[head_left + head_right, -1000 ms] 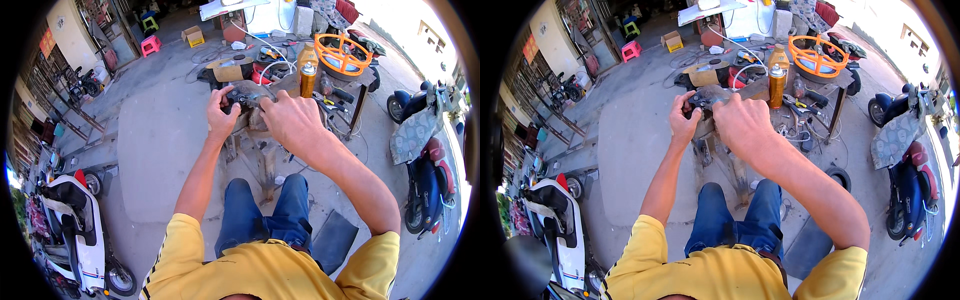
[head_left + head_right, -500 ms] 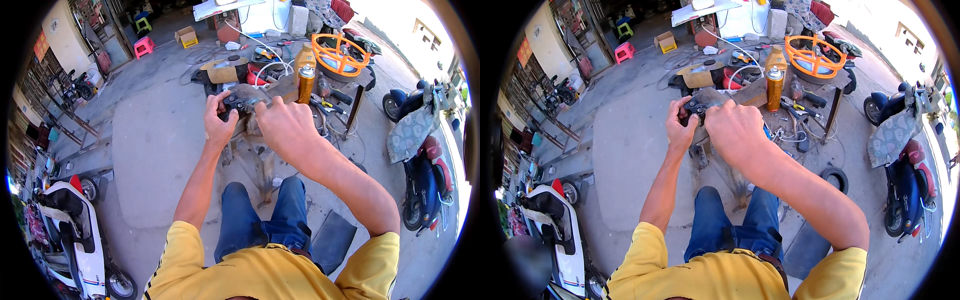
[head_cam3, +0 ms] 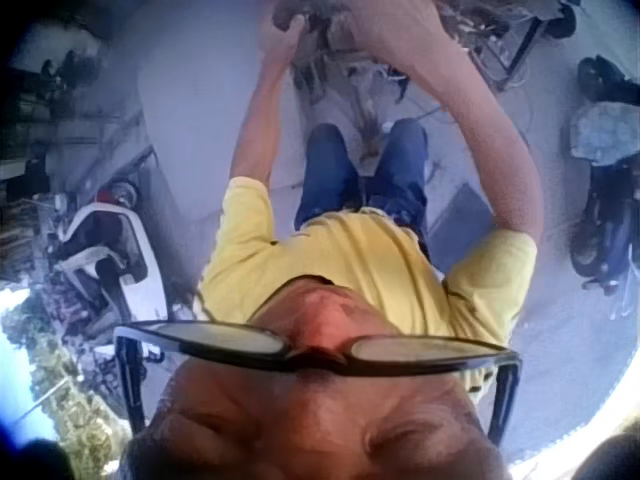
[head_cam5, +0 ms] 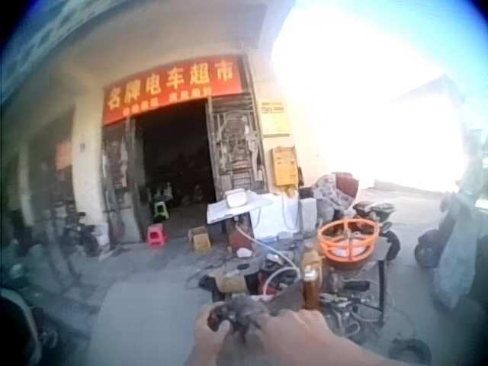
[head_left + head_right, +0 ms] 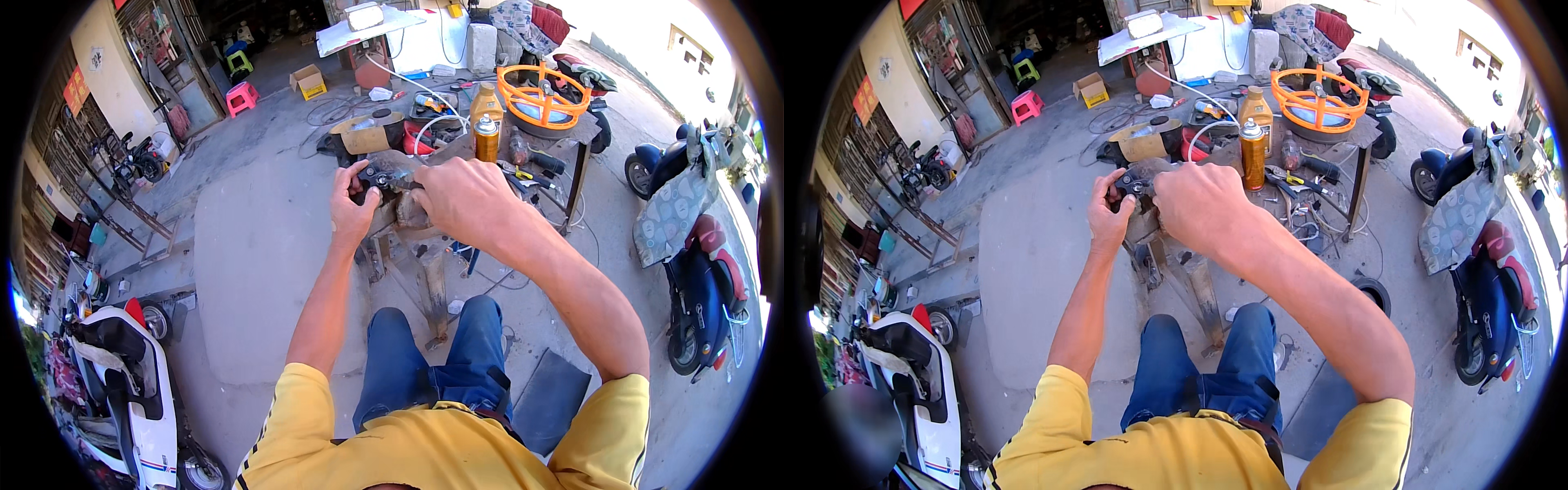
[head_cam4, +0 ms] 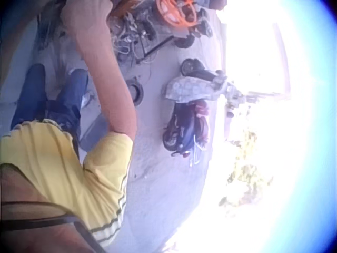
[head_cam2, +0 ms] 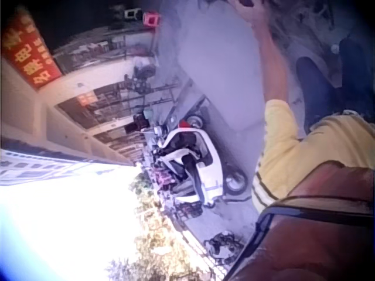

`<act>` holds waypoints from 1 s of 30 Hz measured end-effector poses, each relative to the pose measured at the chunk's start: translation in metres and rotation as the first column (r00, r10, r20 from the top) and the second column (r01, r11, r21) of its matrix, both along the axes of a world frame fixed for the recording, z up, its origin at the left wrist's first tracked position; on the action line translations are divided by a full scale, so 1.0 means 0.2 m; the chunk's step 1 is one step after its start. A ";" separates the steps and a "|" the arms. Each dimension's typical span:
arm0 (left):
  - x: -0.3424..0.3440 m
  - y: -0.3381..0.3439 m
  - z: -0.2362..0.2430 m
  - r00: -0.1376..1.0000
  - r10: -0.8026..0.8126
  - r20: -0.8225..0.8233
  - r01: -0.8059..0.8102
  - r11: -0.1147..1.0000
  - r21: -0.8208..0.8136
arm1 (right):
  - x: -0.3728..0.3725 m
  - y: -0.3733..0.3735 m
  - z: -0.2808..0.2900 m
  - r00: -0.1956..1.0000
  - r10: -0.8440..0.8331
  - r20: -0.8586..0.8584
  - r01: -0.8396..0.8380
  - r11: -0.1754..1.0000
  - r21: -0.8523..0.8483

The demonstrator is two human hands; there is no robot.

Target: The person uses a screwdriver to remove screws from a mechanical part clamped in a vise, then walks to retrieve a small metal piece from the ground and returns to insert it into the part. The person continues to adjust and tighten components of the mechanical part using the screwdriver.

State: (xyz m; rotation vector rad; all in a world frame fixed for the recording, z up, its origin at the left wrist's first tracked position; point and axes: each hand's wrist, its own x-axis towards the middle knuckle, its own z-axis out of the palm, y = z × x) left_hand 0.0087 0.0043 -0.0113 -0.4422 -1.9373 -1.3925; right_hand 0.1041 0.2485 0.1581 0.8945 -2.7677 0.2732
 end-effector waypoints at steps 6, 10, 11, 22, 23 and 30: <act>0.06 0.00 -0.01 1.000 0.014 0.027 -0.014 1.000 -0.002 | 0.17 0.26 -0.28 0.990 -0.105 0.094 0.134 0.912 -0.387; 0.06 0.01 0.00 0.999 0.017 0.046 -0.016 1.000 -0.014 | 0.23 0.32 -0.41 0.975 -0.032 0.220 0.146 0.840 -0.522; 0.06 0.01 0.01 0.999 0.025 0.037 -0.024 0.999 -0.031 | 0.23 0.32 -0.43 0.973 -0.020 0.229 0.150 0.809 -0.569; 0.07 0.02 -0.02 0.999 0.031 -0.014 -0.032 0.999 -0.029 | 0.21 0.30 -0.55 0.921 0.064 0.385 0.251 0.658 -0.710; 0.07 0.02 -0.03 1.000 0.026 -0.014 -0.026 0.999 -0.023 | 0.21 0.29 -0.56 0.912 0.071 0.404 0.269 0.641 -0.719; 0.09 0.03 -0.02 0.999 0.034 0.006 -0.034 0.999 0.027 | 0.16 0.22 -0.56 0.922 0.112 0.370 0.236 0.596 -0.768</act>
